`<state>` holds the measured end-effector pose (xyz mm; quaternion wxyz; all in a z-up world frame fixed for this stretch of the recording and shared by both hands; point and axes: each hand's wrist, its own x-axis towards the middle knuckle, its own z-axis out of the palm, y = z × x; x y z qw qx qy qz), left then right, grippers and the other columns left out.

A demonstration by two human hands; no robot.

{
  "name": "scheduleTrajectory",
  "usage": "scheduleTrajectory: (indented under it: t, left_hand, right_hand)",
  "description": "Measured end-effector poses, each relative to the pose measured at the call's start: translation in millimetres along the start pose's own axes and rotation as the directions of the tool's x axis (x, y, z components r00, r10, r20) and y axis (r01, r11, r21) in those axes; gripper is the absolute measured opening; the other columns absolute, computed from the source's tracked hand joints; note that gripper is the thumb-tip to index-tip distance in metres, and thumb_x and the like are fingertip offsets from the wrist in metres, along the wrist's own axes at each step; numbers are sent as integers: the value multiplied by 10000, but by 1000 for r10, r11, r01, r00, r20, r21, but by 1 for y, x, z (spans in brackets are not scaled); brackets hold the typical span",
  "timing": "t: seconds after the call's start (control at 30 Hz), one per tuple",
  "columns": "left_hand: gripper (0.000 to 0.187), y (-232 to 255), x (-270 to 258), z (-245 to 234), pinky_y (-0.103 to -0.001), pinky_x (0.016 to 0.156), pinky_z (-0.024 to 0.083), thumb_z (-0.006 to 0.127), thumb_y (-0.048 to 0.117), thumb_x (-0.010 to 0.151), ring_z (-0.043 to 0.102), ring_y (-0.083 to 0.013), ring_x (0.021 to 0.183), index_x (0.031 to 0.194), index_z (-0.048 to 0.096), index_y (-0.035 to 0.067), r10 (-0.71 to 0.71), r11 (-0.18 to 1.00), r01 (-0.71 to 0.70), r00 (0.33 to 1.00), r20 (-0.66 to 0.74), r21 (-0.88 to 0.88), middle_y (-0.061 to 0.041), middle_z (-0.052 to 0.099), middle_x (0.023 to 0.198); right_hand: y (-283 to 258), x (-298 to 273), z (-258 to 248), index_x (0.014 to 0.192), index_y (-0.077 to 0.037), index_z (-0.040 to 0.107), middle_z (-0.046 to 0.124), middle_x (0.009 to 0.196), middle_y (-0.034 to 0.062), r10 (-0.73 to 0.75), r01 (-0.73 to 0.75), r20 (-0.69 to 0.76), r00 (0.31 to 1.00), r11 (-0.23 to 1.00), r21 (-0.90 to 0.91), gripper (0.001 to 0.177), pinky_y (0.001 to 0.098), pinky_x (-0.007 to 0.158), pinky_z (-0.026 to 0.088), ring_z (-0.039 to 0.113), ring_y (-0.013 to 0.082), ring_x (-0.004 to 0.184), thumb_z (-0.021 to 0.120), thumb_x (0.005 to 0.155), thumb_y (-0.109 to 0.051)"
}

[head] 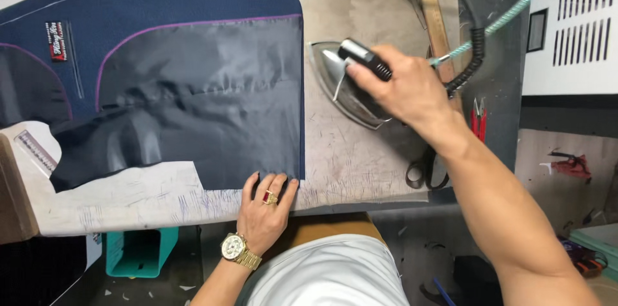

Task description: The person irons pieces of dark blue fabric on a workbench, using a heavy steam iron and a small metal tool to press seams and flatten the material.

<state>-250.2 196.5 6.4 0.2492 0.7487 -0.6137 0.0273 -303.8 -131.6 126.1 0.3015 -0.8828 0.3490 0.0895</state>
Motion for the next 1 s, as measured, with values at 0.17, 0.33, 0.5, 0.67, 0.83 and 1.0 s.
scheduleTrajectory:
  t: [0.17, 0.33, 0.5, 0.67, 0.83, 1.0]
  left_hand:
    - [296, 5, -7, -3, -557, 969, 486, 554, -29, 939, 642, -320, 1046, 1177, 691, 81, -7, 1000, 7, 1000, 9, 2, -164, 655, 1145]
    - [294, 5, -11, -1, -567, 978, 478, 561, -4, 947, 638, -315, 1052, 1186, 695, 104, -8, 1000, 7, 1000, 15, 27, -154, 658, 1150]
    - [325, 1, -28, 16, -576, 1074, 396, 575, 60, 932, 594, -309, 1178, 1226, 686, 145, -3, 999, 3, 1000, -15, 34, -127, 633, 1194]
    - [241, -11, -40, 8, -540, 1066, 428, 600, 91, 934, 636, -277, 1119, 1140, 712, 147, -55, 998, 54, 995, -82, -13, -79, 666, 1130]
    - [218, -11, -24, 7, -530, 1068, 424, 607, 93, 946, 637, -288, 1131, 1135, 706, 135, -47, 998, 51, 992, -119, 27, -96, 663, 1151]
    - [188, -5, -35, 11, -531, 1073, 431, 632, 109, 943, 640, -285, 1134, 1119, 695, 131, -30, 999, 27, 997, -72, -45, -95, 652, 1131]
  right_hand:
    - [-18, -8, 25, 1222, -44, 591, 720, 823, 164, -215, 220, 56, 975, 965, -143, 497, 483, 398, 568, 713, 369, 606, 490, 1053, -500]
    - [-34, -23, 41, 1180, -131, 543, 737, 940, 132, -264, 328, 261, 929, 912, -246, 542, 626, 569, 549, 703, 456, 740, 459, 1008, -638]
    - [-19, -73, 45, 1172, -147, 666, 730, 741, 138, -370, 491, 458, 808, 853, -177, 585, 431, 600, 629, 750, 320, 646, 459, 1007, -669]
    - [16, -118, 44, 1246, -213, 646, 716, 750, 114, -422, 570, 494, 760, 799, -194, 607, 521, 632, 604, 743, 374, 657, 506, 949, -724]
    - [21, -119, 50, 1194, -125, 700, 782, 866, 125, -334, 375, 258, 907, 917, -132, 558, 413, 605, 631, 776, 319, 695, 558, 969, -616]
    - [-15, -110, 49, 1152, -122, 650, 748, 820, 166, -389, 408, 136, 911, 897, -171, 489, 504, 588, 607, 756, 375, 680, 579, 983, -575]
